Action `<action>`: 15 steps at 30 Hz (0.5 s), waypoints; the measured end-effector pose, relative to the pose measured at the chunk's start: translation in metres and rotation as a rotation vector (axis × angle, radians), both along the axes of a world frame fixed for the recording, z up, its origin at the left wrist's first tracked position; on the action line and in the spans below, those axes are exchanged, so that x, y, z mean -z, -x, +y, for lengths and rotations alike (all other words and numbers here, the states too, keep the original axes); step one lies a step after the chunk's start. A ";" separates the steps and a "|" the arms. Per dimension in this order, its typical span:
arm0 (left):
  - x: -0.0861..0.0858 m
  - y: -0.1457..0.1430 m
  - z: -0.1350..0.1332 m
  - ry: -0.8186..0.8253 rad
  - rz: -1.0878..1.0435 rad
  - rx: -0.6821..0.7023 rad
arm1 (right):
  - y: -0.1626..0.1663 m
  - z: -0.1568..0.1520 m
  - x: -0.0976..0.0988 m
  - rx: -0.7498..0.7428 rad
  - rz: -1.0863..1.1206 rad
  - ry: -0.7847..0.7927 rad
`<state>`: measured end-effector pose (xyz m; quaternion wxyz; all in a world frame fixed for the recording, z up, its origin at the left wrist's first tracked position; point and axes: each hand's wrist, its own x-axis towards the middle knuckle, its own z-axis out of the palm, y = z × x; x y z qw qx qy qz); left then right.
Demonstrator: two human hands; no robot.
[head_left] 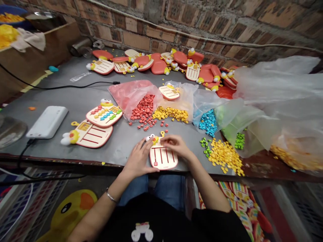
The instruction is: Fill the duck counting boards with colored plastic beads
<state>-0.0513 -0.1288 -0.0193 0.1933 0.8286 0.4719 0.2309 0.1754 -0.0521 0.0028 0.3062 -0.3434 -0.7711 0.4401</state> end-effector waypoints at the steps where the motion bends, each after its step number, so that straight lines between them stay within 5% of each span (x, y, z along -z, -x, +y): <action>1: 0.000 0.000 0.000 -0.005 0.005 0.004 | -0.003 0.009 0.004 0.133 -0.014 -0.054; 3: 0.000 0.000 0.000 -0.018 0.010 0.010 | -0.006 0.029 0.013 0.281 -0.111 -0.173; 7: -0.001 0.000 0.000 -0.032 0.006 0.009 | -0.007 0.046 0.021 0.229 -0.228 -0.247; 12: -0.002 0.000 0.000 -0.048 0.010 0.017 | -0.020 0.014 0.001 0.322 -0.122 -0.213; 15: -0.001 0.000 0.000 -0.040 0.010 0.021 | -0.023 -0.002 -0.005 0.265 -0.239 -0.237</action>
